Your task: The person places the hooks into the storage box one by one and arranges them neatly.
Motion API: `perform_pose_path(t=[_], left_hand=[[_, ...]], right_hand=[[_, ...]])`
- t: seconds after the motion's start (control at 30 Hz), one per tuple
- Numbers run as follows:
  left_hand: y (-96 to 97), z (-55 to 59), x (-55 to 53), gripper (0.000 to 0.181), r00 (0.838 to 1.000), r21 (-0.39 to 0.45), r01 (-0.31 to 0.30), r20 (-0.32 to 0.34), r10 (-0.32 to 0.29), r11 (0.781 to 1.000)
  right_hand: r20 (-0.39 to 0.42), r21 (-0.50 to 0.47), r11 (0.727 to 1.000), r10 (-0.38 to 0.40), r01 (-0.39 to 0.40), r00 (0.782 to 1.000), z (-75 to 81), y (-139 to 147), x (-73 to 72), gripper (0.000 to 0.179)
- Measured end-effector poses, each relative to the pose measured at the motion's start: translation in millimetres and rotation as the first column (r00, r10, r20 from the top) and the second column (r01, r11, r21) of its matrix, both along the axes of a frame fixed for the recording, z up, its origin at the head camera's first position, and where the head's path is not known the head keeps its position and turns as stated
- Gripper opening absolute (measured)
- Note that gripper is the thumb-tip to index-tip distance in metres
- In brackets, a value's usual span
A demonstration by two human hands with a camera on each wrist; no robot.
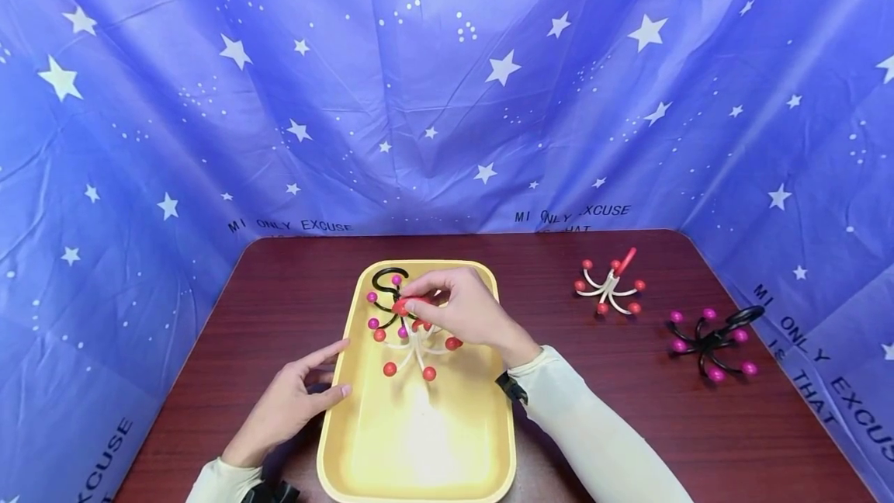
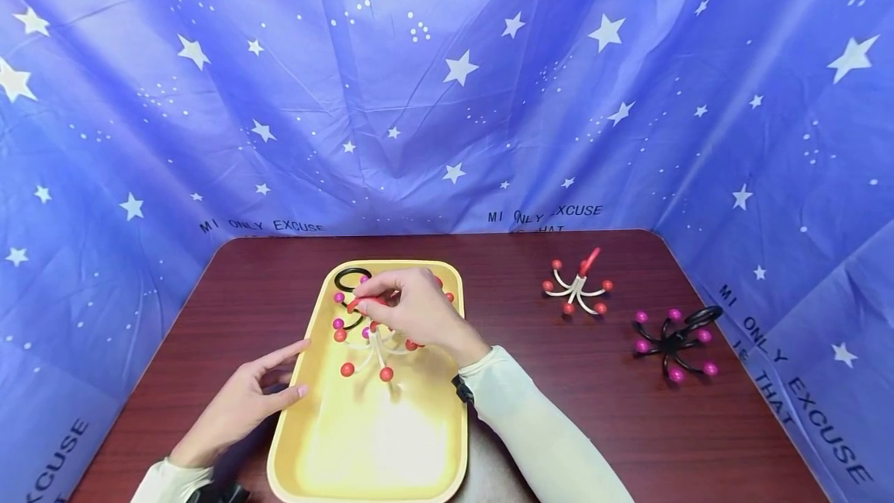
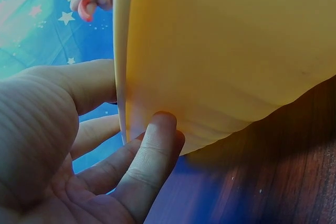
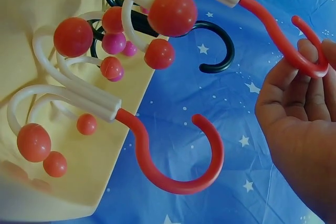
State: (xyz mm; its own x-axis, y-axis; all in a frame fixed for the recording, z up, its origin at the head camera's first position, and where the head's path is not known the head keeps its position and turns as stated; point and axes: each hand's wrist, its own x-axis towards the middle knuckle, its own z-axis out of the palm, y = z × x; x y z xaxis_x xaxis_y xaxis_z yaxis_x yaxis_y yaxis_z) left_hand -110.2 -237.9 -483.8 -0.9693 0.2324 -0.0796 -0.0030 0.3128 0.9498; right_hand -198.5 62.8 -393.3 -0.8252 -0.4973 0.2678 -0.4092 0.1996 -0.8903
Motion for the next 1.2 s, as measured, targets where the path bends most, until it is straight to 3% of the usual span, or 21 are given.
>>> perform_pose_path(t=[0.47, 0.73, 0.9, 1.2], left_hand=[[-0.6, 0.6, 0.1, 0.070, 1.000, -0.027, -0.004, -0.019, 0.003, 1.000], [0.0, 1.0, 0.8, 0.069, 1.000, -0.023, -0.001, -0.015, 0.000, 1.000], [-0.2, 0.0, 1.2, 0.069, 1.000, -0.013, 0.005, -0.016, -0.005, 1.000], [-1.2, -1.5, 1.2, 0.070, 1.000, -0.007, 0.009, -0.029, -0.009, 1.000]], right_hand=[[-0.042, 0.114, 0.993, 0.035, -0.030, 0.999, 1.1, -10, 3.4, 0.014], [-0.057, 0.241, 0.970, 0.036, -0.021, 0.998, -0.7, -16, 5.3, 0.015], [-0.043, 0.281, 0.958, 0.065, -0.050, 0.997, -3.7, -20, 4.4, 0.014], [-0.052, 0.320, 0.947, 0.045, -0.026, 0.998, -4.1, -25, 5.5, 0.012]])
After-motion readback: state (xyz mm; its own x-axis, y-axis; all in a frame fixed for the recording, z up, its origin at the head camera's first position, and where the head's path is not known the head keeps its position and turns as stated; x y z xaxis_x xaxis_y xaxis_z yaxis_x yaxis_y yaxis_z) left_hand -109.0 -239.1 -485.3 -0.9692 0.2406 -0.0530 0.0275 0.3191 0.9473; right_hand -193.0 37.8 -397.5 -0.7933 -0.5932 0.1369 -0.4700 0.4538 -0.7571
